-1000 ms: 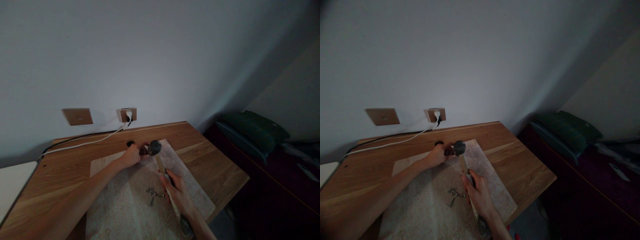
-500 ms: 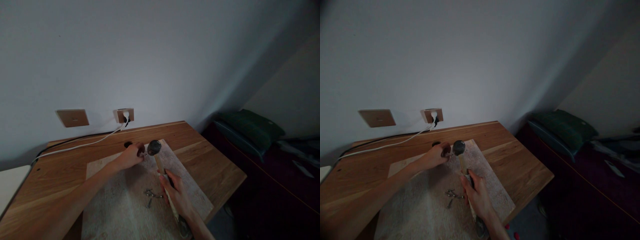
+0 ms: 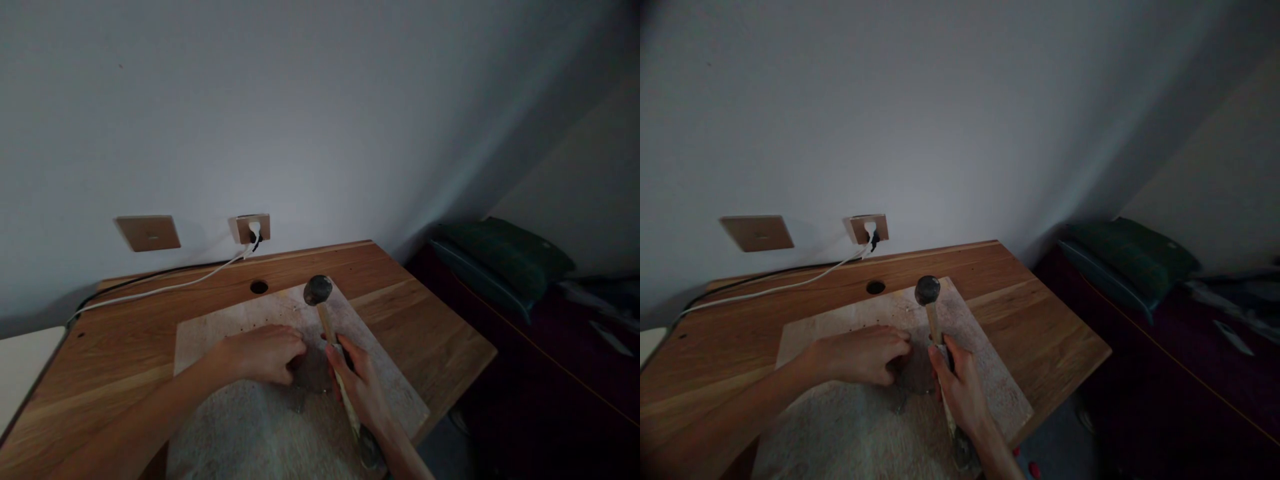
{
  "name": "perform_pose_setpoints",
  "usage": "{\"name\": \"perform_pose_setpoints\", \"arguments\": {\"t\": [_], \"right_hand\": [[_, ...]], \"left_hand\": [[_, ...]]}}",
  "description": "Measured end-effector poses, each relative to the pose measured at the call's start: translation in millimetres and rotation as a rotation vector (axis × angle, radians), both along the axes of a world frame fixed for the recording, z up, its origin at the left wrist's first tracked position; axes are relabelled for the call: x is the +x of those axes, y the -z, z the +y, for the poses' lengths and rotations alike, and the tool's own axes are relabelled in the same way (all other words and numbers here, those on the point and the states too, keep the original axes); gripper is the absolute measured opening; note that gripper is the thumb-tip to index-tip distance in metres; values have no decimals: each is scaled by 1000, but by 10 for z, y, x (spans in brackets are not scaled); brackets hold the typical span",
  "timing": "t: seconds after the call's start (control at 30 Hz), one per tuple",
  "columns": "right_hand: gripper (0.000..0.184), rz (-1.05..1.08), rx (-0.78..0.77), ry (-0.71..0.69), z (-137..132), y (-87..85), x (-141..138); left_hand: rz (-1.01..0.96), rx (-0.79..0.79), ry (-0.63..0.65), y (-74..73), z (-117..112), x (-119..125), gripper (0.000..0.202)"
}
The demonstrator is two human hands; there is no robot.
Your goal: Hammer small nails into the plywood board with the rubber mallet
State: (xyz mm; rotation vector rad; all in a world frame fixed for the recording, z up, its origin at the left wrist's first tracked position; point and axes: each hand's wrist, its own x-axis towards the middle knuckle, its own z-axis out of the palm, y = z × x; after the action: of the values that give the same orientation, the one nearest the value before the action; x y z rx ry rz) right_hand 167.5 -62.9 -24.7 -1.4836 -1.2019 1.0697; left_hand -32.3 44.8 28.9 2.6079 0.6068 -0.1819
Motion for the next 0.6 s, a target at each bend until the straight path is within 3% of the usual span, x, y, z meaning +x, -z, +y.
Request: {"name": "perform_pose_setpoints", "arguments": {"t": [0.2, 0.3, 0.6], "right_hand": [[54, -5, -2, -16, 3, -5, -3], [53, -2, -1, -23, 11, 6, 0], [53, -1, -15, -25, -3, 15, 3]], "left_hand": [[-36, 125, -248, -139, 233, -259, 11], [-45, 259, -294, -155, 344, -335, 16], [-64, 447, -215, 167, 499, -270, 19]]}}
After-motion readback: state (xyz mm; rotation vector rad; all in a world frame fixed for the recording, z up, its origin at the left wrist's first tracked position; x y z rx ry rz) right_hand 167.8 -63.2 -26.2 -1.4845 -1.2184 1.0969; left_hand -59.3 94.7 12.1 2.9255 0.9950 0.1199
